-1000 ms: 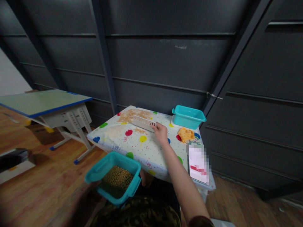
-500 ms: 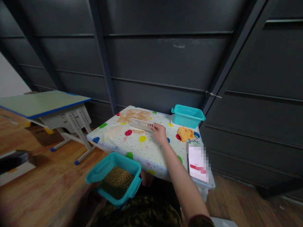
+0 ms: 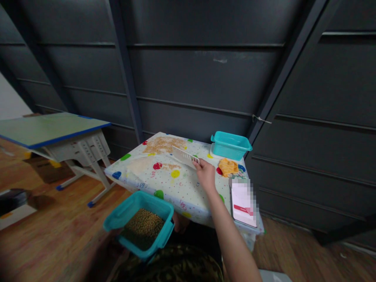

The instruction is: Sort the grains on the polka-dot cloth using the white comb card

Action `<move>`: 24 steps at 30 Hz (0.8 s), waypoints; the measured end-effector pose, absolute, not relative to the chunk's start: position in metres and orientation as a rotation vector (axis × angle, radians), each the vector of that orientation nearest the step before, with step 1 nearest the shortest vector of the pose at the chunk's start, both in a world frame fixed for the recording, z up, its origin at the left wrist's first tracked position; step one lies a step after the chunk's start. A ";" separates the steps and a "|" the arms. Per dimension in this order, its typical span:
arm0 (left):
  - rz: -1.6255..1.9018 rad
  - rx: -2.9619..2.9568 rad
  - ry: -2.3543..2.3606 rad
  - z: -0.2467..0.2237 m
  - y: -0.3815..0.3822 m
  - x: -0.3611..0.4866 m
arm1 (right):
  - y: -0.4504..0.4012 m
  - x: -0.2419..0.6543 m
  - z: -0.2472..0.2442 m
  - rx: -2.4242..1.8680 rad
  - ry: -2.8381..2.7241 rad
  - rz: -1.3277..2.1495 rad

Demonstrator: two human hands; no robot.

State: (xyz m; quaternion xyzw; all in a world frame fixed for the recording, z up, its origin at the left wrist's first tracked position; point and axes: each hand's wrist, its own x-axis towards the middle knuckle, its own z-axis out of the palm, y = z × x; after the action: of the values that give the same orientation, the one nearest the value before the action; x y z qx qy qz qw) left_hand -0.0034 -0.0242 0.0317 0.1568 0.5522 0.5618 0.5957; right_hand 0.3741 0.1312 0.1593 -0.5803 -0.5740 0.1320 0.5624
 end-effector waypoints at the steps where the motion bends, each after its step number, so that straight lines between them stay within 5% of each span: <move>1: 1.320 0.363 1.292 0.029 -0.024 -0.003 | 0.122 0.375 0.155 -1.380 -1.335 0.288; 24: 1.381 0.354 1.273 0.002 -0.022 -0.001 | 0.065 0.365 0.145 -1.341 -1.355 0.351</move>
State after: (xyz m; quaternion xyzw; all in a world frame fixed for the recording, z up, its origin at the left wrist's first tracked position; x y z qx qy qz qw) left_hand -0.0005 -0.0222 0.0018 0.1513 0.5440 0.5902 0.5769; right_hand 0.3651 0.0647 0.1448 -0.5705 -0.5761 0.1491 0.5661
